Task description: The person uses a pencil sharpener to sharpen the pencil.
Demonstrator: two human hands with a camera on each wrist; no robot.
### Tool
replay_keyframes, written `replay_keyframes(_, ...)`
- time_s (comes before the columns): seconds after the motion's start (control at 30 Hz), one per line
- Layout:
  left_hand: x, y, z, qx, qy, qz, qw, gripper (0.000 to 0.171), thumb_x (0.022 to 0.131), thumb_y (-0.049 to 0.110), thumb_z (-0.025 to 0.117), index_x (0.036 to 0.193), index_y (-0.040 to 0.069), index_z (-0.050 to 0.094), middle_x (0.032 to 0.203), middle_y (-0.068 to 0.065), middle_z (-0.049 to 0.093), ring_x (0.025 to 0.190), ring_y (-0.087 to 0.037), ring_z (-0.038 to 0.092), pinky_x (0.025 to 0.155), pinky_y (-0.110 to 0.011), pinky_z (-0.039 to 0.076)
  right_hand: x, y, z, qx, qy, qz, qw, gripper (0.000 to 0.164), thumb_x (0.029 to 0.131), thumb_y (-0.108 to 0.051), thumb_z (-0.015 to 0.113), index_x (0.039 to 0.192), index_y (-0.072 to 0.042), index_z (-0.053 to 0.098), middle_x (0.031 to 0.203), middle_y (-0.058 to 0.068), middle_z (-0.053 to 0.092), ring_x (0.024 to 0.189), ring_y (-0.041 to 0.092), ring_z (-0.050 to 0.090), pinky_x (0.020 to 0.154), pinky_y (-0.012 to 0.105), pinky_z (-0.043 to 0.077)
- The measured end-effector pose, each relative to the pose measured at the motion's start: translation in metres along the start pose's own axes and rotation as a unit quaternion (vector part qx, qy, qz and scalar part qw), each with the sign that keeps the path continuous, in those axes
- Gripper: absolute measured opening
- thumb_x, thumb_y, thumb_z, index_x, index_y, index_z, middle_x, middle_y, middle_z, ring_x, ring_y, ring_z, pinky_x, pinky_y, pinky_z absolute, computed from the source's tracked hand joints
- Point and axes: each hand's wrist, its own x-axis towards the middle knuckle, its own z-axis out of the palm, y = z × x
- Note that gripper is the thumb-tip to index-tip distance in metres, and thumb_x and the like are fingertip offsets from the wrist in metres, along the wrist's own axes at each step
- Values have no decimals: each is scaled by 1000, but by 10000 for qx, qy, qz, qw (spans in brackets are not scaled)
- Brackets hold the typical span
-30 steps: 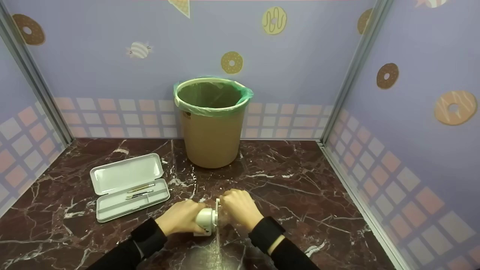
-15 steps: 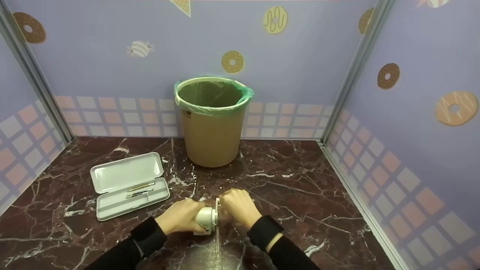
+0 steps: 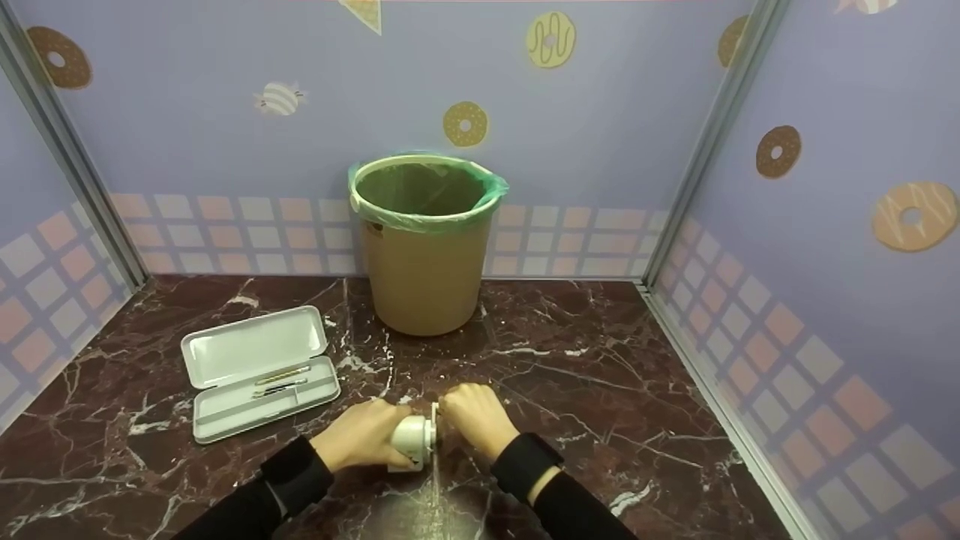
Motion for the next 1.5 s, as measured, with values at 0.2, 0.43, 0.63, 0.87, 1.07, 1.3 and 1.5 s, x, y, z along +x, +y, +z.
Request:
replay_keyframes(0.2, -1, -1, 0, 24, 58, -41, 10000, 51, 58, 44, 95, 86, 12, 67, 79, 0, 70, 67, -16, 63, 59, -29, 53, 2, 0, 3, 134, -137, 111, 9998, 25, 82, -10, 78, 64, -15, 61, 59, -3, 62, 55, 16, 61, 52, 33, 48)
replay_keyframes(0.43, 0, -1, 1, 50, 0, -76, 10000, 52, 59, 46, 95, 86, 13, 66, 77, 1, 68, 66, -16, 62, 58, -29, 51, 1, 1, 5, 325, -350, 165, 9987, 24, 82, -9, 79, 64, -15, 63, 61, -4, 65, 55, 15, 62, 53, 33, 49)
replay_keyframes(0.63, 0, 2, 1, 62, -48, -93, 9999, 51, 59, 46, 95, 83, 14, 63, 75, 1, 68, 63, -16, 60, 55, -27, 49, -9, -1, 12, 495, -557, 176, 9971, 22, 78, -9, 81, 63, -13, 65, 63, -3, 69, 54, 13, 62, 52, 29, 48)
replay_keyframes(0.87, -3, 3, 2, 105, 99, -83, 9999, 50, 57, 45, 95, 79, 14, 62, 73, 2, 67, 62, -16, 59, 53, -28, 46, -23, -12, 18, 611, -780, 97, 9950, 23, 78, -18, 85, 65, -13, 67, 62, -5, 68, 55, 10, 62, 52, 26, 47)
replay_keyframes(1.07, -1, 3, 2, 42, 179, -217, 9996, 49, 56, 45, 95, 76, 14, 61, 71, 2, 65, 61, -14, 57, 52, -26, 43, -27, -15, 15, 756, -823, -58, 9937, 14, 81, -17, 84, 72, -15, 74, 70, -7, 73, 61, 5, 65, 56, 22, 50)
replay_keyframes(1.3, 0, 4, 0, 14, 89, -452, 9989, 48, 56, 46, 95, 77, 14, 65, 71, 2, 66, 60, -14, 57, 53, -26, 45, -35, -19, 10, 711, -601, -512, 9943, 14, 83, -19, 83, 72, -17, 74, 70, -8, 72, 63, 3, 65, 58, 20, 51)
replay_keyframes(1.5, -1, 5, 0, 32, 39, -499, 9987, 50, 55, 48, 95, 77, 14, 65, 72, 2, 66, 62, -15, 58, 54, -28, 47, -40, -23, 6, 795, -513, -586, 9938, 14, 82, -17, 83, 72, -17, 74, 68, -8, 71, 61, 1, 62, 57, 17, 49)
